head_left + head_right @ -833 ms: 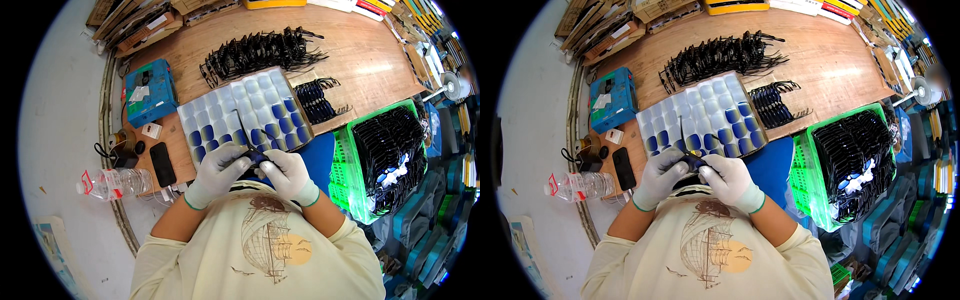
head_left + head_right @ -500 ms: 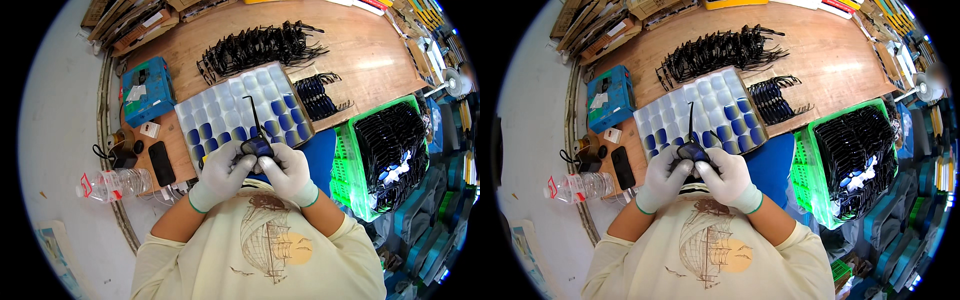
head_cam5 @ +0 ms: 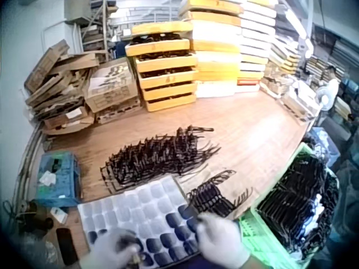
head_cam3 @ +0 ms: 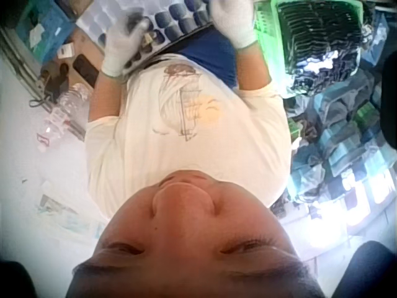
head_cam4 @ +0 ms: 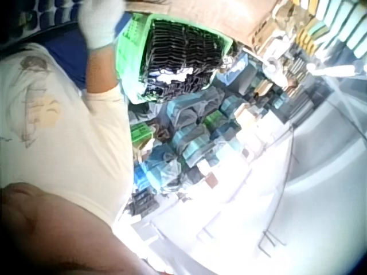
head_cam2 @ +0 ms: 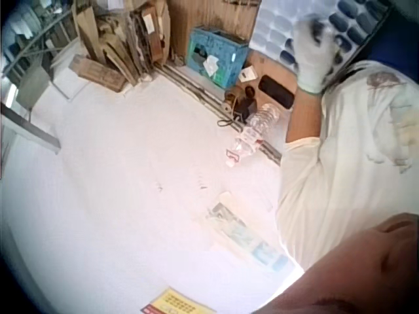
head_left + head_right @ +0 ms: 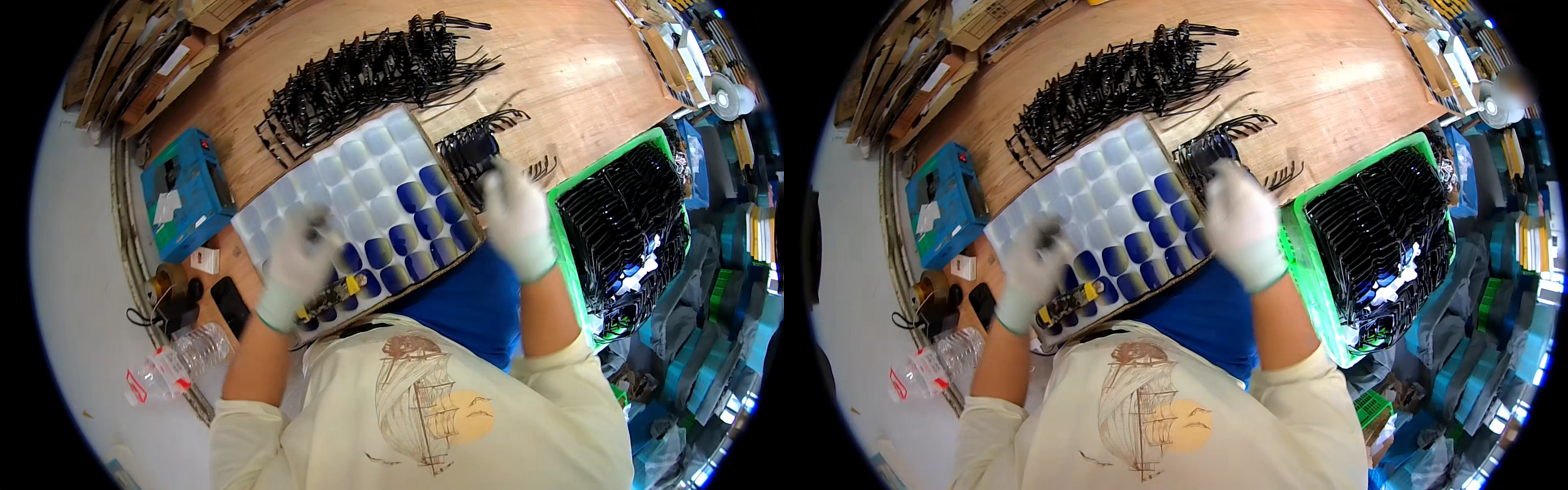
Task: The person assembles eyeglasses by hand at a workbench. They pick up frames and lenses, fit the lenses into the frames, and place the completed glasses into a green basket. The process is repeated for multiple units.
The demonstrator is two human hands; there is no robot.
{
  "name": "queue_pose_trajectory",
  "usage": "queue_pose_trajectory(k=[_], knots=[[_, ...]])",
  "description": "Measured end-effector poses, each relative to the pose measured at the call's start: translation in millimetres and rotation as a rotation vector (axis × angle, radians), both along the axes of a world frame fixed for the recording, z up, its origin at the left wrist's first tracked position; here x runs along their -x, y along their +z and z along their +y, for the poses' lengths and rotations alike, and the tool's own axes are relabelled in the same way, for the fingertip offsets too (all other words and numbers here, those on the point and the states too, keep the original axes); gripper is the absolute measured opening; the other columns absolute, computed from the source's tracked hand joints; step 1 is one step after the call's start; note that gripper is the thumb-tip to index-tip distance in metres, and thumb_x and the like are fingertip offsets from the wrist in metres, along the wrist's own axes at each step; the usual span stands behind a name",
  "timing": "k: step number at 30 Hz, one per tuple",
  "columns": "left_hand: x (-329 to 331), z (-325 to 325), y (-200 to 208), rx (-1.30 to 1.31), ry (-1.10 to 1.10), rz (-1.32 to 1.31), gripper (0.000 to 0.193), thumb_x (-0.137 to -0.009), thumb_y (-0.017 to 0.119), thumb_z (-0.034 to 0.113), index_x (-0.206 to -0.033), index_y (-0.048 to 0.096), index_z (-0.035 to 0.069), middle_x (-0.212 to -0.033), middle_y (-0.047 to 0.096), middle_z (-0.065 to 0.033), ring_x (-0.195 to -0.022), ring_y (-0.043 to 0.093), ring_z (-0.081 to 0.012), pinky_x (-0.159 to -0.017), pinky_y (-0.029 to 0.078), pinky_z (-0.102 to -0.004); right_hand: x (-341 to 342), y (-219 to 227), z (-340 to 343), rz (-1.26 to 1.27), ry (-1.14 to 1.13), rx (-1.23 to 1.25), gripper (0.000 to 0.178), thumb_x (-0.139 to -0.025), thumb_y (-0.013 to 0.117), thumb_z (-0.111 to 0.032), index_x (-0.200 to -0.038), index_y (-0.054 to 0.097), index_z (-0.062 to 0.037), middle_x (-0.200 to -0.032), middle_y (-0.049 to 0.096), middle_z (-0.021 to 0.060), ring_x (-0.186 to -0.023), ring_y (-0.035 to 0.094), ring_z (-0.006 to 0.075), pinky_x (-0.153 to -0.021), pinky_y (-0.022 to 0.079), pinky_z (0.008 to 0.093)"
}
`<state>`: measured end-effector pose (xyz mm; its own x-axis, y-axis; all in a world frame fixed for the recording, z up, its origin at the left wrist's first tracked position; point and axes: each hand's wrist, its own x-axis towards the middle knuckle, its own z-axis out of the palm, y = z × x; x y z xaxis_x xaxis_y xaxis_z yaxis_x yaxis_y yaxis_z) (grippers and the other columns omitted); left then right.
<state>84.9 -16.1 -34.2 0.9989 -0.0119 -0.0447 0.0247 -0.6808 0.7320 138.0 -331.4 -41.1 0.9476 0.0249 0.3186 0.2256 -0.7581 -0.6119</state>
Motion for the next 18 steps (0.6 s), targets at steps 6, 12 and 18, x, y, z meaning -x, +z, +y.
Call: queue_pose_trajectory(k=[6, 12, 18], knots=[[-180, 123, -90, -0.072, 0.524, 0.256, 0.079, -0.075, 0.079, 0.029, -0.138, 0.052, -0.01, -0.13, 0.062, -0.0268, -0.122, 0.061, -0.0365, -0.101, 0.049, -0.042, -97, -81, -72, 0.464, -0.092, 0.328, 0.028, -0.1, 0.05, -0.023, -0.116, 0.061, -0.0023, -0.102, 0.07, 0.0294, -0.099, 0.065, 0.0499, -0.09, 0.05, 0.0573], [-194, 118, -92, 0.177, 0.329, 0.426, 0.037, -0.076, 0.075, 0.014, -0.107, 0.059, 0.001, -0.083, 0.058, -0.0052, -0.068, 0.054, -0.0168, -0.059, 0.043, -0.0338, -92, -72, -64, 0.547, -0.116, 0.255, 0.034, -0.1, 0.051, -0.026, -0.121, 0.063, -0.0021, -0.109, 0.069, 0.0298, -0.107, 0.064, 0.0482, -0.095, 0.049, 0.0533], [-192, 107, -85, 0.648, 0.561, 0.428, 0.025, -0.075, 0.076, 0.013, -0.092, 0.066, -0.003, -0.081, 0.064, -0.0097, -0.07, 0.059, -0.0191, -0.063, 0.048, -0.0368, -73, -47, -25, 0.022, -0.012, 0.259, 0.031, -0.094, 0.06, -0.026, -0.118, 0.068, -0.0074, -0.11, 0.068, 0.0214, -0.109, 0.063, 0.0388, -0.096, 0.051, 0.0481]])
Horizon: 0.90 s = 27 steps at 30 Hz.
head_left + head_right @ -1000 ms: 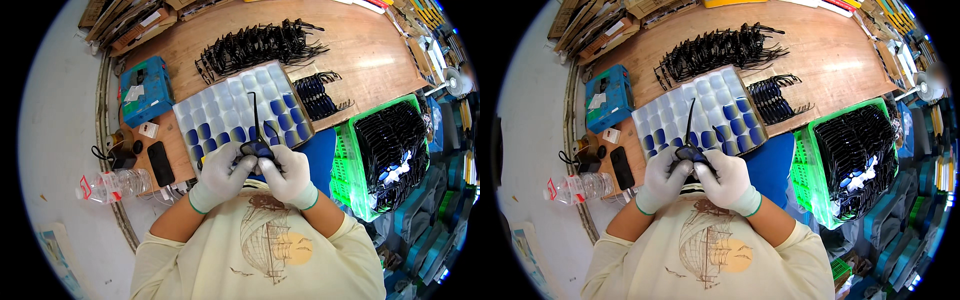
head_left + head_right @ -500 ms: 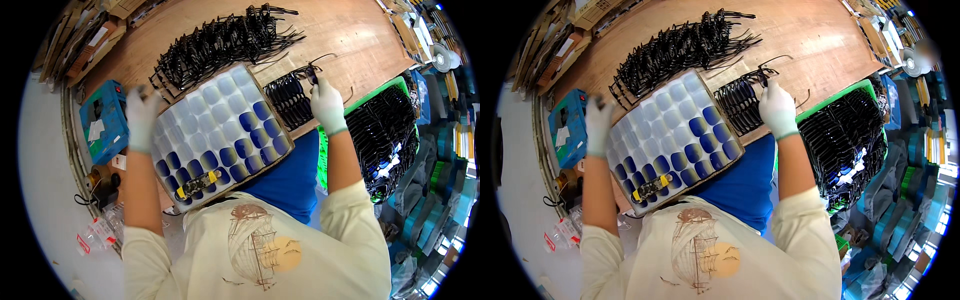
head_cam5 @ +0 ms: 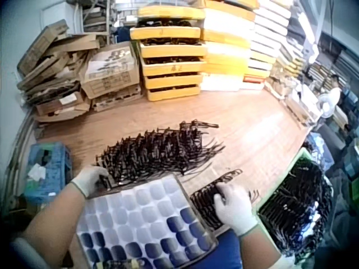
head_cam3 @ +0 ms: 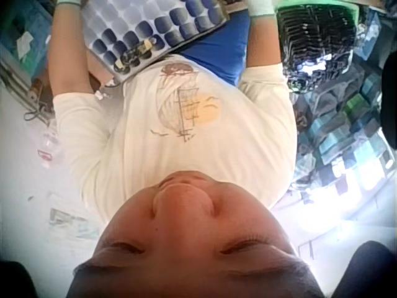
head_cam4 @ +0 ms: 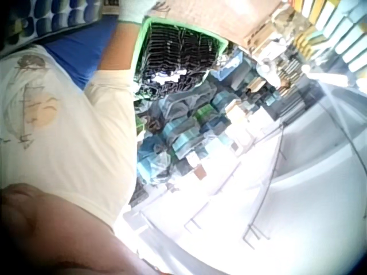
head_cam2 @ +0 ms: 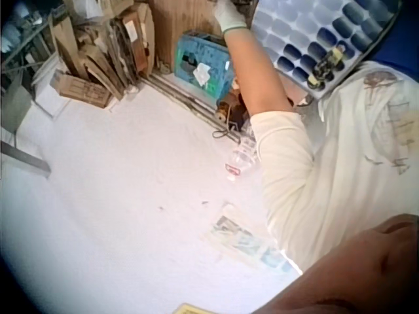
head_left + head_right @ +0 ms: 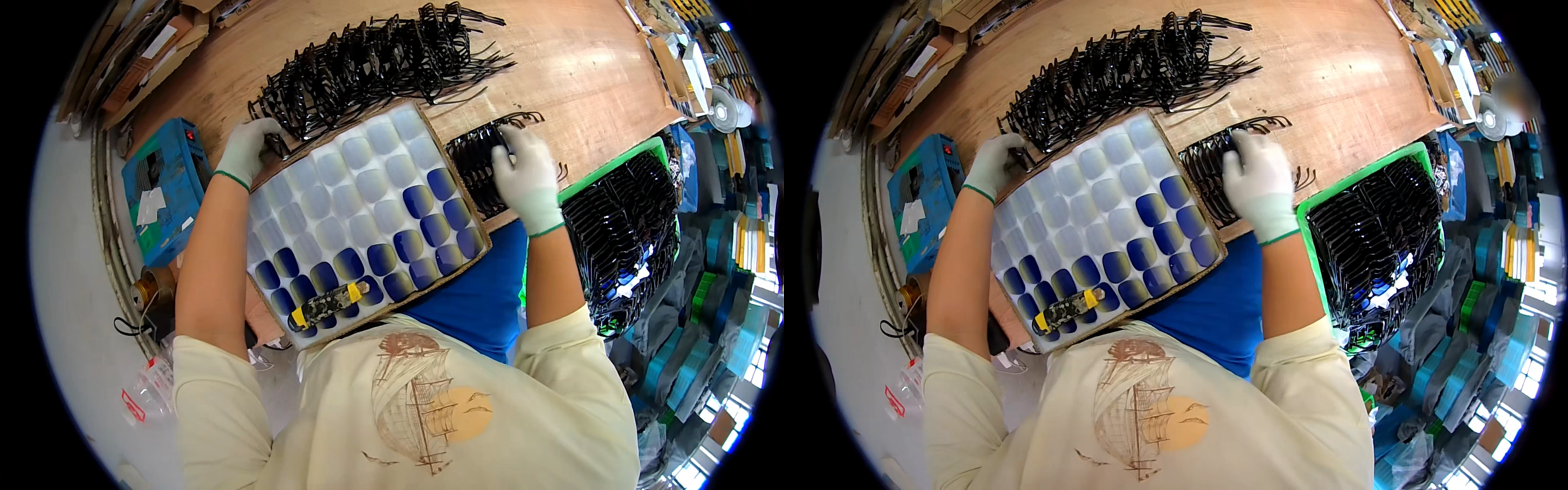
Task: The person assembles eyeglasses by hand at a workbench. They pick up frames and lenses, fit the lenses into the frames, and place the completed glasses into a green basket. The process is repeated for multiple units.
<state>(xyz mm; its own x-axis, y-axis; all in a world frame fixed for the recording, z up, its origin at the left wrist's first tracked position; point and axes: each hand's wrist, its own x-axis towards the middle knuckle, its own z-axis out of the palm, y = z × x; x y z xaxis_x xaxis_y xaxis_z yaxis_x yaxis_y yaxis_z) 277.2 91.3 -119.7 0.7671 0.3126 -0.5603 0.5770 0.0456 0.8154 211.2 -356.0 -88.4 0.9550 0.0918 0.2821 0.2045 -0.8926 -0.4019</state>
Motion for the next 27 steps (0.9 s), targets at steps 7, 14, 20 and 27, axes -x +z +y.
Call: queue_pose_trajectory(k=[7, 14, 20, 27], knots=[[49, 5, 42, 0.222, 0.256, -0.487, 0.011, -0.094, 0.068, 0.012, -0.098, 0.065, 0.002, -0.086, 0.062, -0.0025, -0.069, 0.057, -0.011, -0.059, 0.047, -0.0288, 45, 33, 93, 0.426, 0.341, 0.375, 0.039, -0.084, 0.074, -0.03, -0.114, 0.068, -0.0047, -0.122, 0.06, 0.0172, -0.116, 0.058, 0.0348, -0.096, 0.052, 0.0443], [221, -78, 123, -0.573, -0.56, -0.67, 0.029, -0.099, 0.052, 0.017, -0.117, 0.063, -0.003, -0.09, 0.07, -0.018, -0.077, 0.068, -0.0306, -0.071, 0.053, -0.0399, 81, 29, 81, 0.183, 0.537, 0.15, 0.017, -0.086, 0.068, -0.02, -0.096, 0.065, -0.0066, -0.1, 0.065, 0.0132, -0.098, 0.065, 0.034, -0.082, 0.056, 0.0444], [299, -115, 128, -0.324, -0.611, -0.525, 0.028, -0.103, 0.051, 0.016, -0.114, 0.061, -0.007, -0.09, 0.076, -0.0175, -0.081, 0.075, -0.0246, -0.075, 0.058, -0.035, 183, 92, 104, 0.42, 0.528, -0.767, 0.021, -0.089, 0.071, -0.008, -0.109, 0.068, -0.0034, -0.097, 0.07, 0.0137, -0.082, 0.072, 0.0289, -0.073, 0.058, 0.0363], [306, -125, 133, -0.256, -0.632, -0.544, 0.03, -0.105, 0.051, 0.019, -0.114, 0.062, -0.007, -0.084, 0.073, -0.0169, -0.075, 0.072, -0.0263, -0.072, 0.056, -0.0357, 208, 90, 128, 0.041, 0.417, -0.844, 0.019, -0.089, 0.071, -0.001, -0.108, 0.072, -0.0027, -0.094, 0.07, 0.0125, -0.073, 0.071, 0.0231, -0.066, 0.058, 0.0302]])
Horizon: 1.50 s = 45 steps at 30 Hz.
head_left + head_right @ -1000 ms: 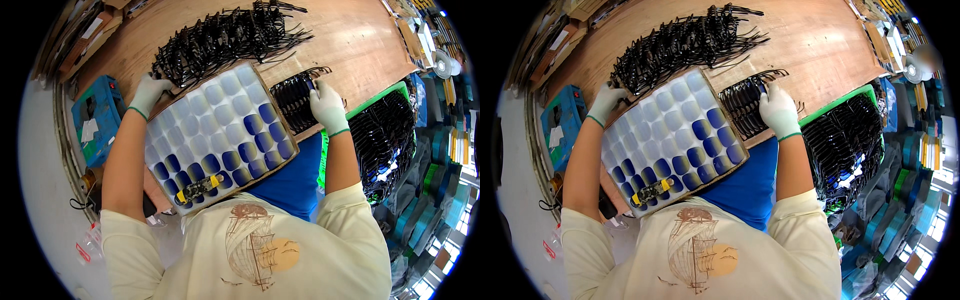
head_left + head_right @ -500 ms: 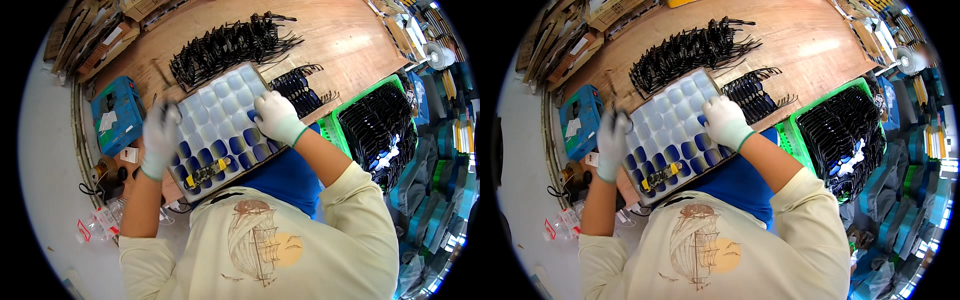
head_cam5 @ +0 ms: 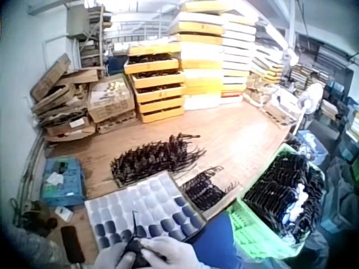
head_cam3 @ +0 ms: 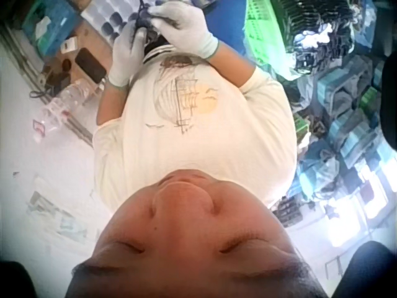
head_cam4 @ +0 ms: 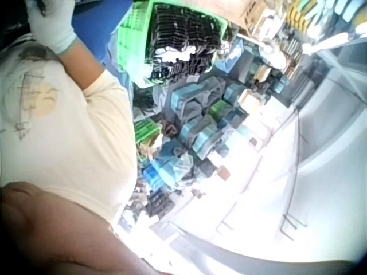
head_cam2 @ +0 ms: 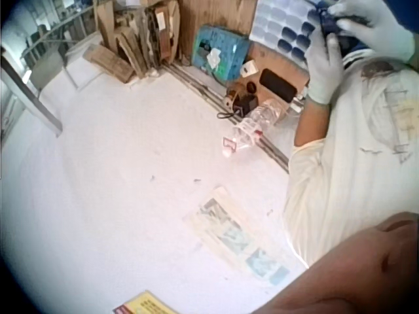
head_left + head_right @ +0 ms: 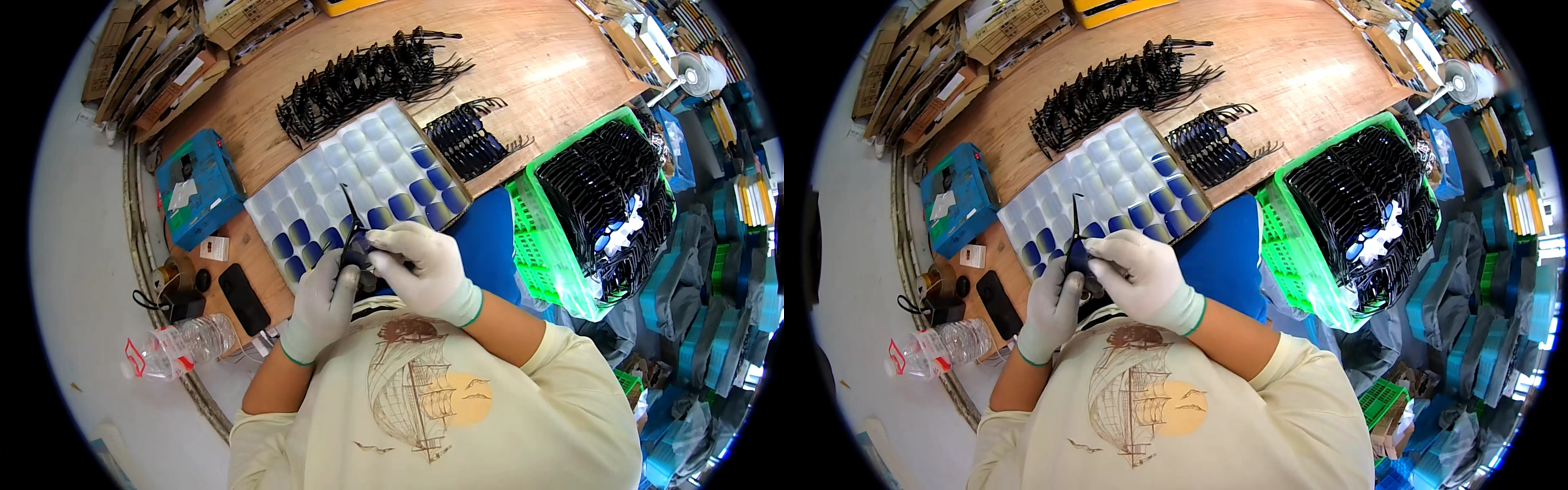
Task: The person assembles eyeglasses by hand at a workbench. They pick up frames and lenses, fit the lenses into the frames, and place the completed glasses into a green basket. The process is repeated for multiple units.
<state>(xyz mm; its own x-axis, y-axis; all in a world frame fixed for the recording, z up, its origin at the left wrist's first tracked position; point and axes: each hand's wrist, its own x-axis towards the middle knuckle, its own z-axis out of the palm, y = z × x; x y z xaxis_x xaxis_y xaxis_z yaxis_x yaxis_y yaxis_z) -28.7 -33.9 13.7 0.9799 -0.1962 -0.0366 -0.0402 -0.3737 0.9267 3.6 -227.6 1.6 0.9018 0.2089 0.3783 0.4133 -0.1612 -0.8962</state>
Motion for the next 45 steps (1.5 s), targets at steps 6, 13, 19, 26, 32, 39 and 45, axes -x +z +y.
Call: queue_pose_trajectory(k=[6, 13, 19, 26, 32, 39, 45], knots=[[7, 6, 20, 0.145, -0.051, 0.08, 0.025, -0.102, 0.052, 0.012, -0.114, 0.062, -0.007, -0.08, 0.072, -0.0126, -0.072, 0.069, -0.0174, -0.069, 0.055, -0.0304, -5, 9, -6, 0.625, 0.236, -0.296, 0.021, -0.095, 0.068, -0.011, -0.107, 0.065, 0.0062, -0.082, 0.068, 0.0085, -0.072, 0.063, 0.0085, -0.066, 0.053, 0.0266], [14, 6, 17, 0.022, -0.012, -0.047, 0.024, -0.101, 0.054, 0.017, -0.105, 0.066, -0.004, -0.077, 0.073, -0.0109, -0.071, 0.071, -0.0164, -0.067, 0.054, -0.0289, -2, 23, -9, 0.419, 0.201, 0.015, 0.02, -0.093, 0.069, -0.013, -0.085, 0.069, 0.0056, -0.071, 0.064, 0.0101, -0.063, 0.058, 0.0108, -0.058, 0.047, 0.0303], [9, 8, 27, -0.023, -0.053, -0.067, 0.02, -0.1, 0.057, 0.011, -0.112, 0.065, -0.004, -0.074, 0.07, -0.0119, -0.063, 0.069, -0.0198, -0.06, 0.053, -0.0315, 0, 34, -17, 0.178, 0.236, 0.144, 0.016, -0.087, 0.074, -0.01, -0.089, 0.069, 0.0048, -0.068, 0.06, 0.0141, -0.057, 0.057, 0.0208, -0.055, 0.046, 0.0337], [8, 3, 33, 0.032, -0.012, -0.054, 0.022, -0.096, 0.059, 0.006, -0.114, 0.061, -0.006, -0.071, 0.066, -0.0137, -0.059, 0.067, -0.0232, -0.058, 0.052, -0.0338, 4, 34, -13, 0.465, 0.279, -0.014, 0.017, -0.091, 0.072, -0.011, -0.091, 0.068, 0.0048, -0.068, 0.061, 0.0061, -0.061, 0.053, 0.0097, -0.056, 0.045, 0.0293], [13, -4, 32, -0.164, 0.017, -0.285, 0.025, -0.09, 0.063, 0.004, -0.113, 0.061, -0.006, -0.069, 0.064, -0.0184, -0.055, 0.066, -0.0314, -0.052, 0.051, -0.0386, -1, 28, -12, 0.656, 0.399, -0.082, 0.02, -0.096, 0.067, -0.014, -0.092, 0.069, 0.0055, -0.066, 0.058, -0.0001, -0.065, 0.048, 0.0038, -0.055, 0.042, 0.0264], [-5, 11, 46, -0.471, -0.23, -0.179, 0.025, -0.09, 0.067, 0.015, -0.11, 0.066, 0.0, -0.07, 0.064, -0.0183, -0.061, 0.066, -0.0357, -0.058, 0.053, -0.0407, -14, 9, -1, 0.002, 0.14, 0.153, 0.032, -0.078, 0.081, -0.015, -0.102, 0.067, 0.0, -0.099, 0.064, 0.0134, -0.099, 0.061, 0.0291, -0.087, 0.049, 0.0389], [-54, 64, -20, -0.324, 0.17, -0.02, 0.032, -0.094, 0.063, 0.028, -0.104, 0.07, -0.002, -0.088, 0.074, -0.0196, -0.083, 0.072, -0.0368, -0.077, 0.056, -0.0401, -29, 10, -15, 0.034, 0.639, 0.282, 0.025, -0.076, 0.079, -0.017, -0.09, 0.066, -0.0009, -0.086, 0.063, 0.0177, -0.087, 0.061, 0.0366, -0.086, 0.048, 0.0437]])
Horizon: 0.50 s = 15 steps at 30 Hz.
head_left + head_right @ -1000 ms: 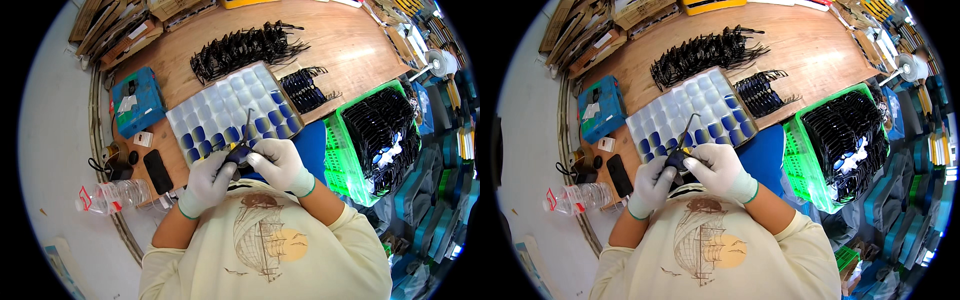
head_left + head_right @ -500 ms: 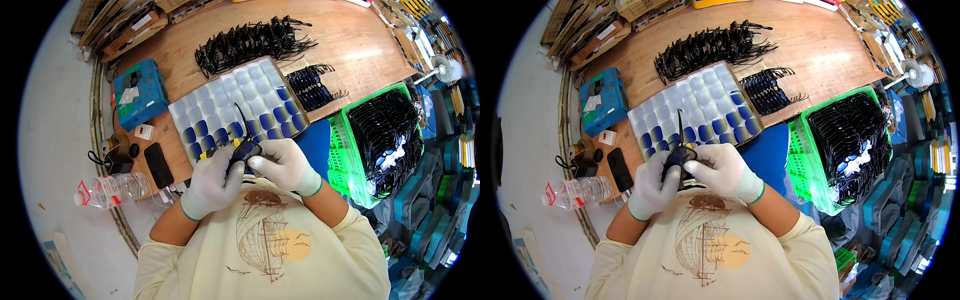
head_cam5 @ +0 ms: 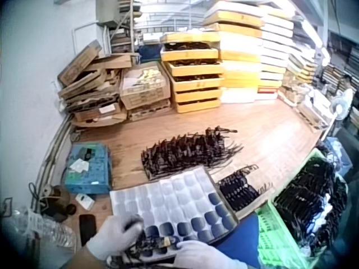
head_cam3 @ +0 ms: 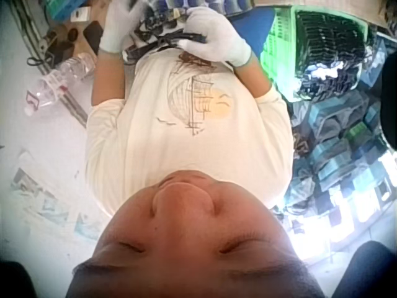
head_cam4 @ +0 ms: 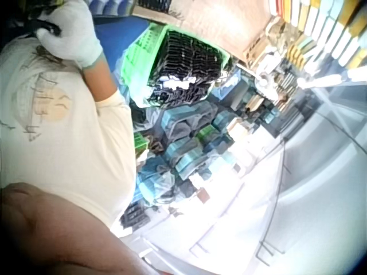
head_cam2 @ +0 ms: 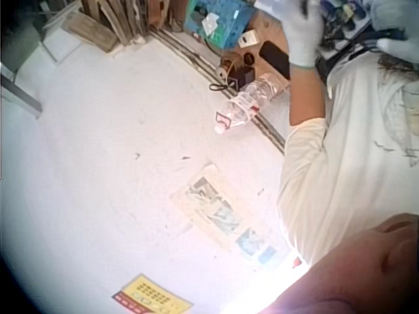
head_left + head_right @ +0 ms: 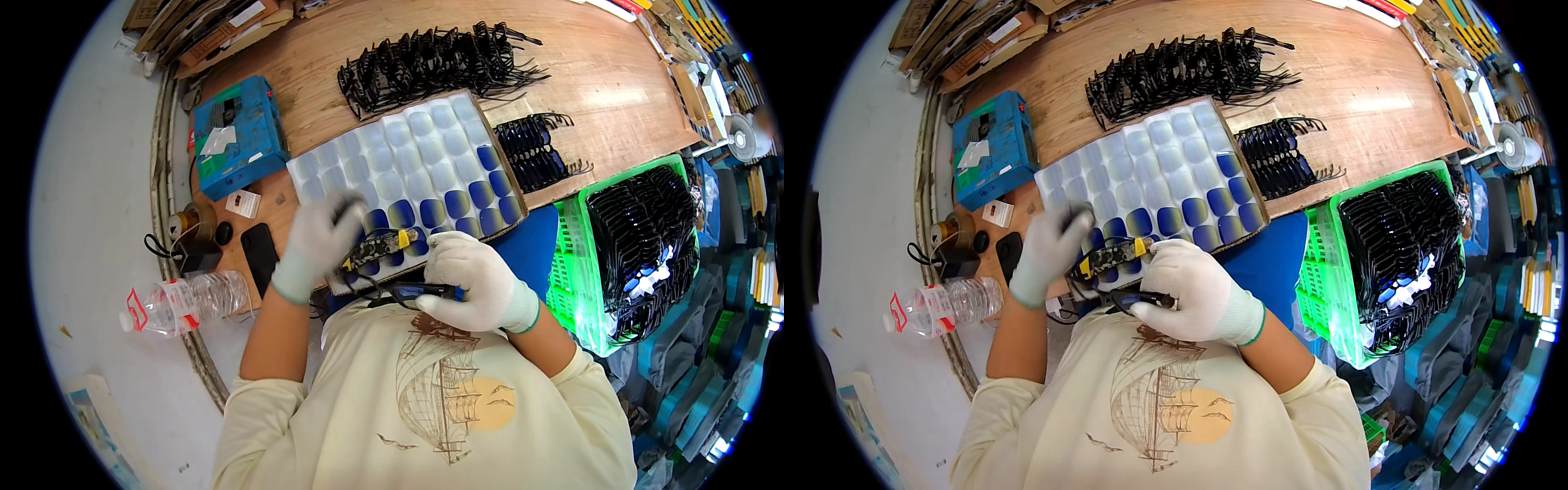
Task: The person assembles eyeglasses by hand at a workbench. They pick up frames and lenses, fit the lenses into the frames, and place the completed glasses into a green basket. The process is repeated for multiple units.
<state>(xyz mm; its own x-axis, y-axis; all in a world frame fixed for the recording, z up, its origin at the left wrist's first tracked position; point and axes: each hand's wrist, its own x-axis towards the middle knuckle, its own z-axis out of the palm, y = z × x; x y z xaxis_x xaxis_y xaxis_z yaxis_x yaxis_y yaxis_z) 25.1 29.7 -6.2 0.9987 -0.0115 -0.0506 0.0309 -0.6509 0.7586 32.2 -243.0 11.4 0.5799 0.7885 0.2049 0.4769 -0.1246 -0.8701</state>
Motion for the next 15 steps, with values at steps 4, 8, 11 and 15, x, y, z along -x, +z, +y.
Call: queue_pose_trajectory(k=[4, 8, 11, 15], knots=[[-18, 22, -78, -0.663, 0.116, 0.144, 0.042, -0.091, 0.069, 0.034, -0.114, 0.065, 0.0, -0.115, 0.065, -0.023, -0.11, 0.065, -0.039, -0.095, 0.052, -0.0474, 7, 0, 10, 0.013, -0.141, -0.134, 0.02, -0.086, 0.071, -0.018, -0.089, 0.067, 0.0016, -0.081, 0.062, 0.0201, -0.078, 0.061, 0.0385, -0.076, 0.048, 0.0462], [-14, 14, -82, -0.606, 0.192, 0.133, 0.046, -0.087, 0.075, 0.033, -0.117, 0.062, 0.001, -0.118, 0.061, -0.0224, -0.111, 0.062, -0.0414, -0.097, 0.052, -0.0469, 21, 20, 10, 0.32, -0.245, 0.03, 0.038, -0.09, 0.065, -0.01, -0.124, 0.059, 0.0072, -0.104, 0.069, 0.0258, -0.102, 0.067, 0.0444, -0.087, 0.055, 0.0437], [-13, 12, -76, -0.423, 0.258, 0.125, 0.042, -0.088, 0.075, 0.029, -0.115, 0.061, 0.0, -0.107, 0.064, -0.0197, -0.1, 0.065, -0.0397, -0.089, 0.054, -0.0438, 31, -14, 17, 0.207, -0.219, -0.201, 0.062, -0.087, 0.059, 0.0, -0.144, 0.037, 0.0095, -0.118, 0.067, 0.0301, -0.103, 0.07, 0.0439, -0.092, 0.056, 0.0407], [13, 7, -37, 0.389, 0.284, 0.214, 0.03, -0.087, 0.075, 0.018, -0.106, 0.059, 0.001, -0.091, 0.064, -0.0082, -0.082, 0.065, -0.0227, -0.076, 0.054, -0.0326, 35, -10, 9, 0.249, -0.236, -0.095, 0.062, -0.086, 0.054, 0.002, -0.144, 0.032, 0.0092, -0.102, 0.07, 0.0263, -0.086, 0.072, 0.0418, -0.078, 0.058, 0.0429]])
